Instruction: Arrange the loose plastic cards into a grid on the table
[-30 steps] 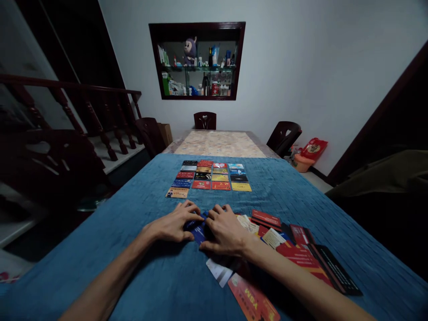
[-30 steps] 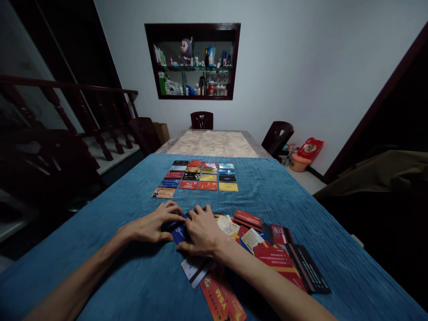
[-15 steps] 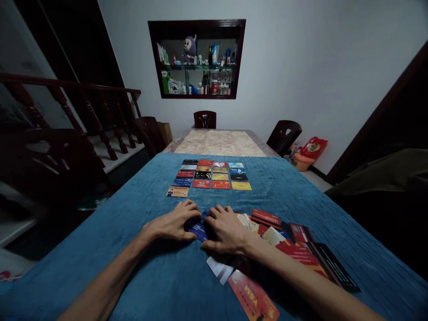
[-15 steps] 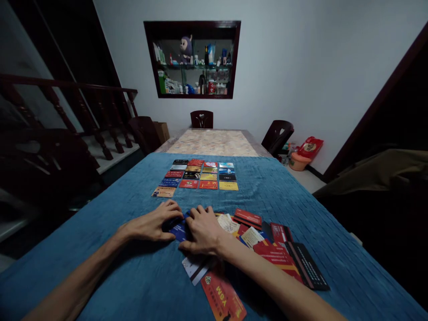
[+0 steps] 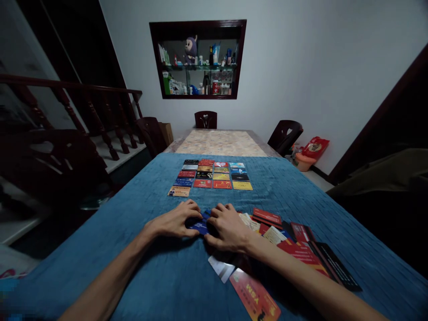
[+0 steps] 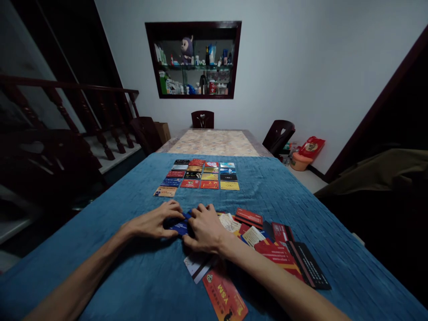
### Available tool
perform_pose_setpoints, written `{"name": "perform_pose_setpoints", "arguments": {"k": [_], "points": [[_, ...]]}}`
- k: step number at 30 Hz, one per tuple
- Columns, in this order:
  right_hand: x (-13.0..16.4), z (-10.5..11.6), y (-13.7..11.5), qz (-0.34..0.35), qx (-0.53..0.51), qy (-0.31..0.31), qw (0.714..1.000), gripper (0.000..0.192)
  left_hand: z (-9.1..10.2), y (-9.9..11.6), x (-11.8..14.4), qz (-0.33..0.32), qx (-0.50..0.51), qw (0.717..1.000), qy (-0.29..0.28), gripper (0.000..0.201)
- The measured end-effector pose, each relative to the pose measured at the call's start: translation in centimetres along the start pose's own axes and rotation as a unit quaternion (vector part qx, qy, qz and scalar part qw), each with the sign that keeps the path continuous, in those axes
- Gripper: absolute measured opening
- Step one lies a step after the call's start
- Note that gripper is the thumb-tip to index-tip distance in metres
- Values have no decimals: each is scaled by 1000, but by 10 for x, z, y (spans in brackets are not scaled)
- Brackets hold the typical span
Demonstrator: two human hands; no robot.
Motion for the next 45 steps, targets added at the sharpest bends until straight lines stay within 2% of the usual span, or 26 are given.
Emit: {"name": "perform_pose_setpoints", "arguments": {"k": [10,19,23,29,35,45], "points": [[-1,4,2,23,-7,26,999,33,6,-4,-2,-25,59,997,35,16],[-3,8,5,25,-6,44,999,35,10,-12,-3,-48,82,992,84,20],[-5,9,9,11,-5,40,999,35,11,-15,-5,-41,84,989,111,28],[-5,4,20,-23,-29,29,999,15,11,-18,-5,-25,79,988,133,24],[-4,-3,30,-81,-58,28,995,13,4,-28,-4,-2,75,985,155,22],[-5,-10,40,-85,-91,78,989,13,1,-30,-5,0,83,979,187,20]]}}
Point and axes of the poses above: each hand's wrist, its own x-axis away from the middle knuckle, its own z-axis out of the back of the hand, y = z × x, the point moved 4 cm from there along -x, towards the middle knuckle, and after that the axes turned 11 degrees about y, right-handed, at the moved point
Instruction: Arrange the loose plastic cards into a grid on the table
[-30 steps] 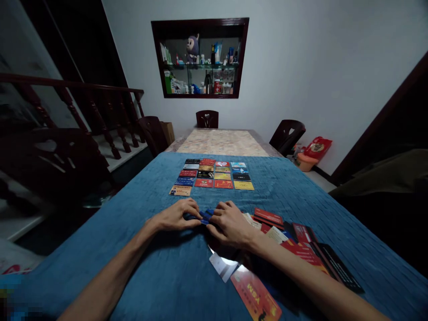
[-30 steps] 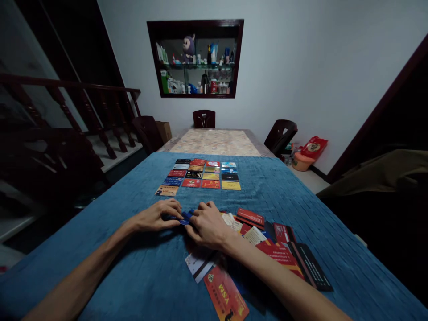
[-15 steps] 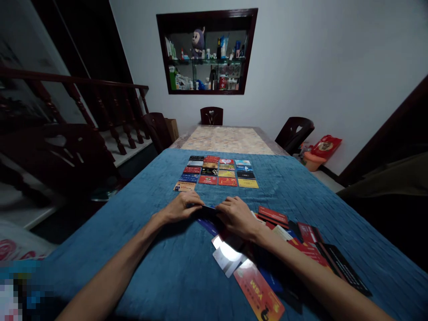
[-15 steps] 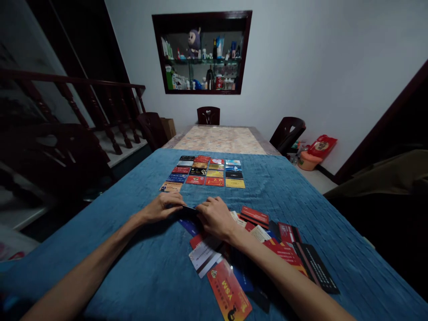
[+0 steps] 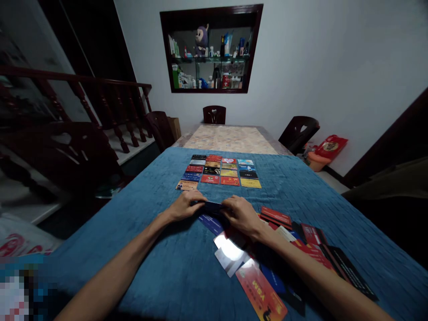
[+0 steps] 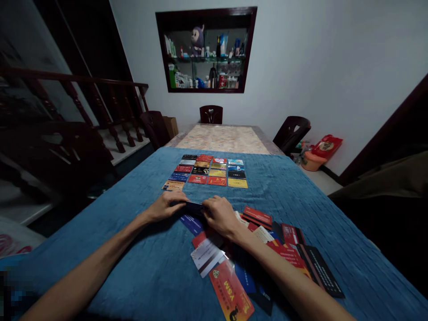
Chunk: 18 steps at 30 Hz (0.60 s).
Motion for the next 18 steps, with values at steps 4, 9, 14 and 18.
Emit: {"name": "perform_pose_setpoints", "arguments": {"k": [4,9,14,18], "points": [[0,2,1,11,-15,48,999,13,-1,2,0,-3,-15,1000,11,17],[0,12,-5,46,-6,130,991,17,-3,13,-3,-19,-35,998,40,19],[0,17,-13,86,4,159,983,25,-9,32,-4,-34,-62,995,74,20],[1,19,-19,119,15,167,979,31,-13,42,-3,-30,-68,992,103,20]]}}
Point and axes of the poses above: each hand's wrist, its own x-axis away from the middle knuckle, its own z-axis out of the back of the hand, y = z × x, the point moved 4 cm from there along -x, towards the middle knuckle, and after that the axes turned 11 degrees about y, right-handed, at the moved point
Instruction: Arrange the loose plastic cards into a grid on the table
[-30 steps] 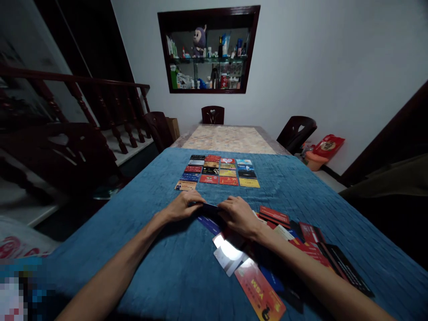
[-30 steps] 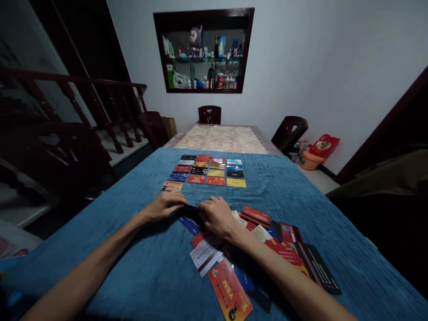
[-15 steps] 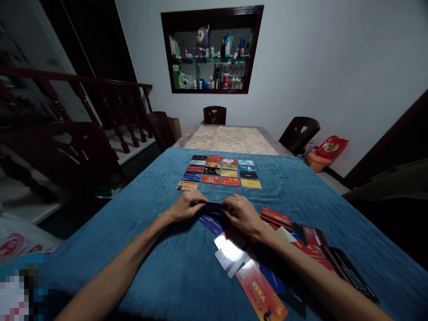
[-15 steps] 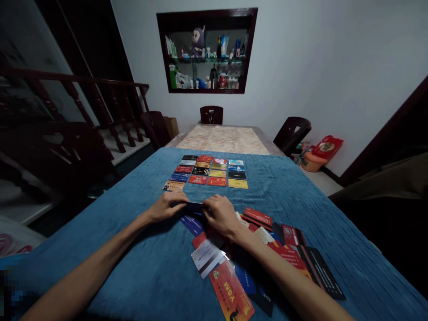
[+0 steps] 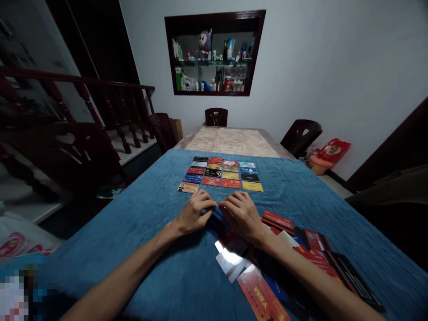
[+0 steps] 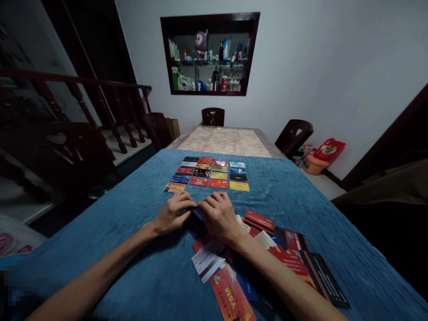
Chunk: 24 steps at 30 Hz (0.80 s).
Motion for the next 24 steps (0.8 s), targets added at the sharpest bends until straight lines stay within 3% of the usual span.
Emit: {"name": "perform_pose_setpoints", "arguments": {"k": [5,15,20,24], "points": [[1,-1,5,-29,-8,-3,1000,22,5,2,-3,13,31,999,37,21],[9,-16,21,-150,-89,-51,983,9,6,-8,-1,115,132,977,123,17],[10,-20,20,-151,-119,-60,980,12,-3,-15,3,151,176,965,120,17],[11,-18,23,-168,-133,-28,976,13,-5,-25,5,176,175,961,121,15]]}}
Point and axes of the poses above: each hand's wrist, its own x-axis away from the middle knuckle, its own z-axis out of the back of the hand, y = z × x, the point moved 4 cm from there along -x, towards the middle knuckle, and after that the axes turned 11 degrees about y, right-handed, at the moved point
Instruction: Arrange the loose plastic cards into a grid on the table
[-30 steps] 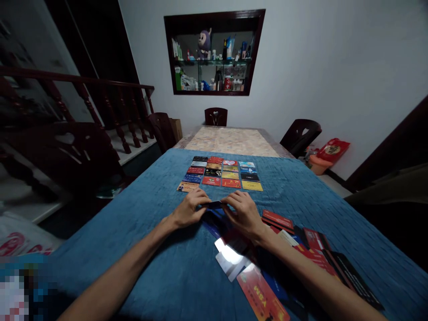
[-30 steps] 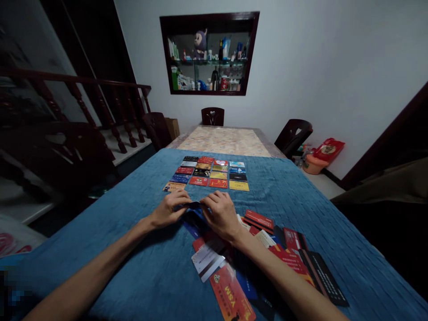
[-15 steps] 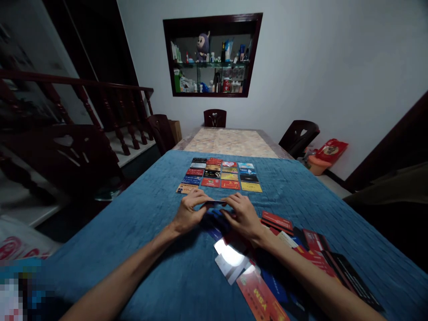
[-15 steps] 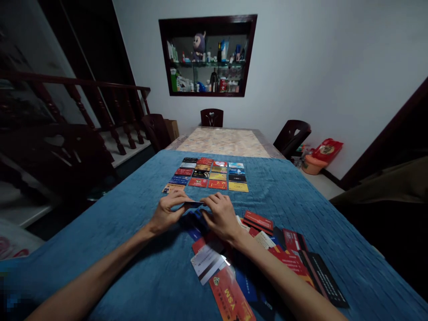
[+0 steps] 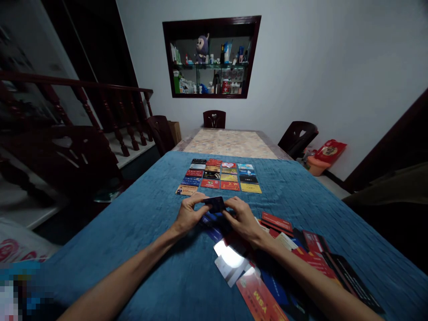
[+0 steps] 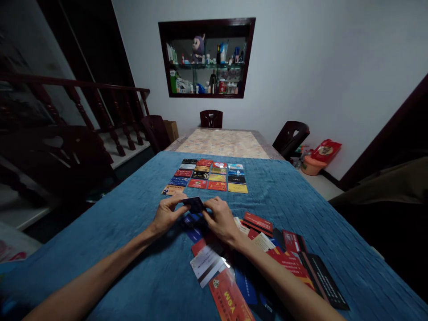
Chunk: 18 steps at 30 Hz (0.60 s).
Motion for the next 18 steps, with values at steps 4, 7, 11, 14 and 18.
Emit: {"name": "perform_pose_setpoints", "arguments": {"k": [4,7,11,14,18], "points": [[0,4,0,-5,-25,30,999,14,3,-7,-2,5,-8,1000,6,15],[0,5,1,10,-16,41,999,16,6,-9,-3,0,-25,1000,17,23],[0,6,4,54,31,56,997,19,9,-3,-1,-66,-75,995,25,40],[-1,7,5,89,61,67,992,20,11,2,0,-137,-117,983,27,49],[-2,9,3,113,104,53,987,22,9,7,3,-231,-162,959,-17,56]]}}
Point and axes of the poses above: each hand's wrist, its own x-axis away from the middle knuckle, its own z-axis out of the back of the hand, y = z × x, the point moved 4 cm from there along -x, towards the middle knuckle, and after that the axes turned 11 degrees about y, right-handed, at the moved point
